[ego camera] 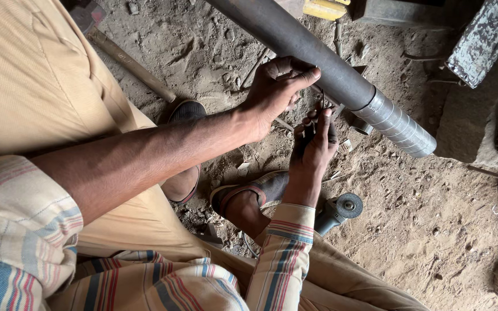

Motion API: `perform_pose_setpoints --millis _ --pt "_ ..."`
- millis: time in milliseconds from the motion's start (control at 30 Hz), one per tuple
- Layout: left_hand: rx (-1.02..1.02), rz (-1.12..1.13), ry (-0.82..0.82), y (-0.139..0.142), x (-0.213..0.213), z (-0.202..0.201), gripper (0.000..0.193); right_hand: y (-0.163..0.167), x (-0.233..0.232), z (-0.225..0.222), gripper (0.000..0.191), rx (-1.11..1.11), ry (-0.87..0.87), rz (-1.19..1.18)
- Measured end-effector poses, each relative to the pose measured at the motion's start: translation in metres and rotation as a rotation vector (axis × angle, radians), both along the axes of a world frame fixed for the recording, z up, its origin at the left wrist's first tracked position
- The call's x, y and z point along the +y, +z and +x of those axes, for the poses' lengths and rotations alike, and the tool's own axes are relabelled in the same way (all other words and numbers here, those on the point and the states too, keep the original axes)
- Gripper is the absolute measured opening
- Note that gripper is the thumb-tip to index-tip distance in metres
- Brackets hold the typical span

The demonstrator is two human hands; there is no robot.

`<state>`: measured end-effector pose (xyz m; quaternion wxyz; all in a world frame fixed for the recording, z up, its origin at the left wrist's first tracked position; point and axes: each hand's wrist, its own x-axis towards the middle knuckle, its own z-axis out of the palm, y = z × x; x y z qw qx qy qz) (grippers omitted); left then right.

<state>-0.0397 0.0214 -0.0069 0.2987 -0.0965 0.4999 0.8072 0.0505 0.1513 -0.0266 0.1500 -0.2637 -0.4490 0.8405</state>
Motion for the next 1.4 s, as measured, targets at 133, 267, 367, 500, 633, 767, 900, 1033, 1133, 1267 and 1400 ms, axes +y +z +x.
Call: perform_pose_setpoints --millis 133,267,367,500,633,767,900,1033,1133,1267,1400 --pt "0.013 -0.087 0.102 0.001 -0.003 0.001 0.040 -0.005 0.005 -0.001 0.027 0.058 0.025 -0.014" --pt "0.081 -0.018 0.148 0.003 -0.006 -0.001 0.038 -0.008 0.008 -0.001 0.027 0.037 0.002 -0.076" --pt "0.019 -0.041 0.128 0.004 -0.006 -0.002 0.037 -0.010 0.010 -0.002 0.030 0.026 -0.012 -0.113" --pt "0.010 -0.061 0.117 0.005 -0.007 -0.001 0.040 -0.013 0.012 -0.003 0.030 0.038 0.008 -0.121" --pt "0.048 -0.081 0.120 0.008 -0.008 -0.005 0.039 -0.016 0.010 0.001 0.028 -0.020 0.017 -0.123" --pt "0.034 -0.103 0.112 0.010 -0.008 -0.005 0.035 -0.021 0.008 0.002 0.027 0.000 0.027 -0.097" --pt "0.116 -0.072 0.092 0.011 -0.006 -0.001 0.026 -0.027 0.010 0.001 0.027 0.053 0.045 -0.061" --pt "0.160 -0.061 0.121 0.012 -0.005 -0.002 0.020 -0.034 0.006 0.002 0.026 0.074 0.021 0.008" --pt "0.155 -0.089 0.112 0.011 -0.005 -0.003 0.018 -0.037 0.003 0.003 0.028 0.123 0.018 0.055" --pt "0.231 -0.090 0.135 0.010 -0.003 -0.003 0.018 -0.037 0.001 0.002 0.028 0.097 0.001 0.091" --pt "0.235 -0.048 0.134 0.009 -0.003 -0.003 0.018 -0.035 0.000 0.002 0.029 0.111 0.012 0.075"
